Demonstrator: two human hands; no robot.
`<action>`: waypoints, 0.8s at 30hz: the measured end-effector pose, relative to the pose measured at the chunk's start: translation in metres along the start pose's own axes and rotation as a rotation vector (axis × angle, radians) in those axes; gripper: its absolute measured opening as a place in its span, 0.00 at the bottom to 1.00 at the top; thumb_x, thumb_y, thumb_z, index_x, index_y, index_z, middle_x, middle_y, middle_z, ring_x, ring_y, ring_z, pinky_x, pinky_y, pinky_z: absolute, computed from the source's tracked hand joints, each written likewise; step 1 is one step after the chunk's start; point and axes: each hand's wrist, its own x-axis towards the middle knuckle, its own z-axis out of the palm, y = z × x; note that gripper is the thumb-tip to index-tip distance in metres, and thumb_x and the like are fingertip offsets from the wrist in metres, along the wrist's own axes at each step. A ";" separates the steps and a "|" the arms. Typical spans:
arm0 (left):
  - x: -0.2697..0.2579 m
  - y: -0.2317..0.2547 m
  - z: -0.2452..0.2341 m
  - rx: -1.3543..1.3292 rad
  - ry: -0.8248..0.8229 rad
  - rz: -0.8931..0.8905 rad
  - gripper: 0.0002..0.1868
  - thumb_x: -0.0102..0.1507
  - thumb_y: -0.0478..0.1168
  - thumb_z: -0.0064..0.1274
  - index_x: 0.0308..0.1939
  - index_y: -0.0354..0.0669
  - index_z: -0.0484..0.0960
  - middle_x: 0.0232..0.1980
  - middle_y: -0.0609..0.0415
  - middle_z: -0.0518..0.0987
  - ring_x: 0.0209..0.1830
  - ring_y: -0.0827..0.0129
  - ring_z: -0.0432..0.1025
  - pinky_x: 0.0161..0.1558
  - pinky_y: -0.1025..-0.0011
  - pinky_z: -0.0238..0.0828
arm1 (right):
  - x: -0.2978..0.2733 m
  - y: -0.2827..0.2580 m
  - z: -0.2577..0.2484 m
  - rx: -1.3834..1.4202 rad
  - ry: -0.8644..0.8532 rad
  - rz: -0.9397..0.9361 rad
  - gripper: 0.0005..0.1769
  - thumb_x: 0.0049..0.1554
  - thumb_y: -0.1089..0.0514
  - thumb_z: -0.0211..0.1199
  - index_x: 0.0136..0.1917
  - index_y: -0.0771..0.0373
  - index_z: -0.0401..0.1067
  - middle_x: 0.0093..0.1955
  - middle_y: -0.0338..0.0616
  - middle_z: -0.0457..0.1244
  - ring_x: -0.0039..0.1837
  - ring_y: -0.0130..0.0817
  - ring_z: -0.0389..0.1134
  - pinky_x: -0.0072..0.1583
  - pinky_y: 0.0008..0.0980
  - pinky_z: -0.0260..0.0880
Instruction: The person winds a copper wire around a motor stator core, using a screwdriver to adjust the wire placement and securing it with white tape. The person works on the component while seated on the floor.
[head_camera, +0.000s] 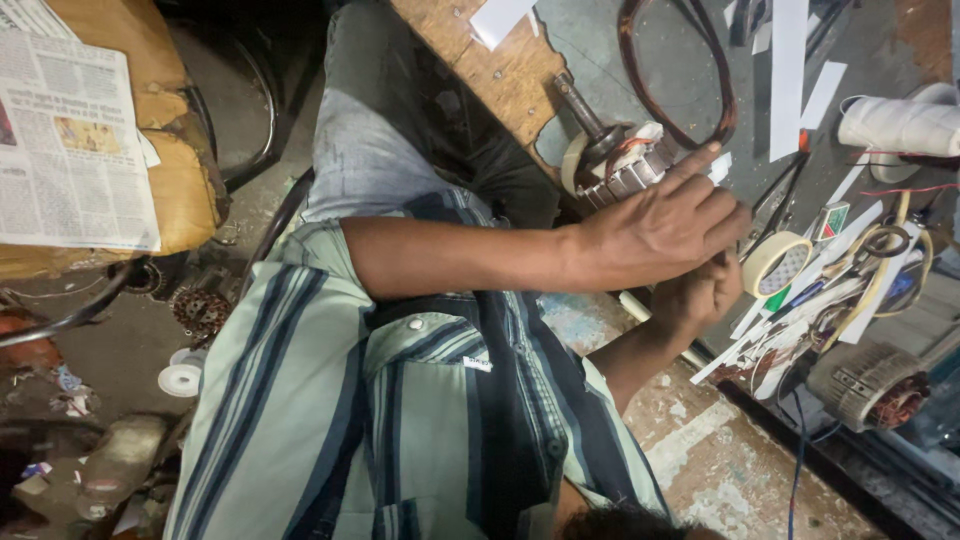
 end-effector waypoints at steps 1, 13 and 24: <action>-0.001 0.000 0.000 -0.004 -0.014 0.002 0.22 0.70 0.52 0.51 0.53 0.33 0.75 0.39 0.54 0.70 0.45 0.61 0.71 0.77 0.47 0.52 | 0.000 -0.003 0.002 -0.008 -0.027 0.009 0.31 0.72 0.41 0.53 0.64 0.76 0.66 0.53 0.46 0.65 0.53 0.29 0.65 0.58 0.27 0.66; 0.002 -0.006 -0.024 0.301 -0.236 0.069 0.17 0.66 0.48 0.50 0.46 0.36 0.78 0.40 0.51 0.72 0.46 0.60 0.70 0.76 0.49 0.47 | 0.009 -0.002 -0.006 0.142 -0.003 0.185 0.11 0.67 0.58 0.63 0.53 0.71 0.75 0.33 0.37 0.62 0.31 0.24 0.59 0.34 0.26 0.60; 0.028 -0.007 -0.067 -0.152 -0.410 0.034 0.14 0.65 0.36 0.50 0.53 0.35 0.78 0.49 0.45 0.74 0.55 0.52 0.71 0.70 0.54 0.63 | 0.003 -0.006 0.015 0.315 -0.032 0.336 0.08 0.61 0.67 0.67 0.54 0.74 0.78 0.35 0.42 0.65 0.34 0.25 0.62 0.39 0.28 0.66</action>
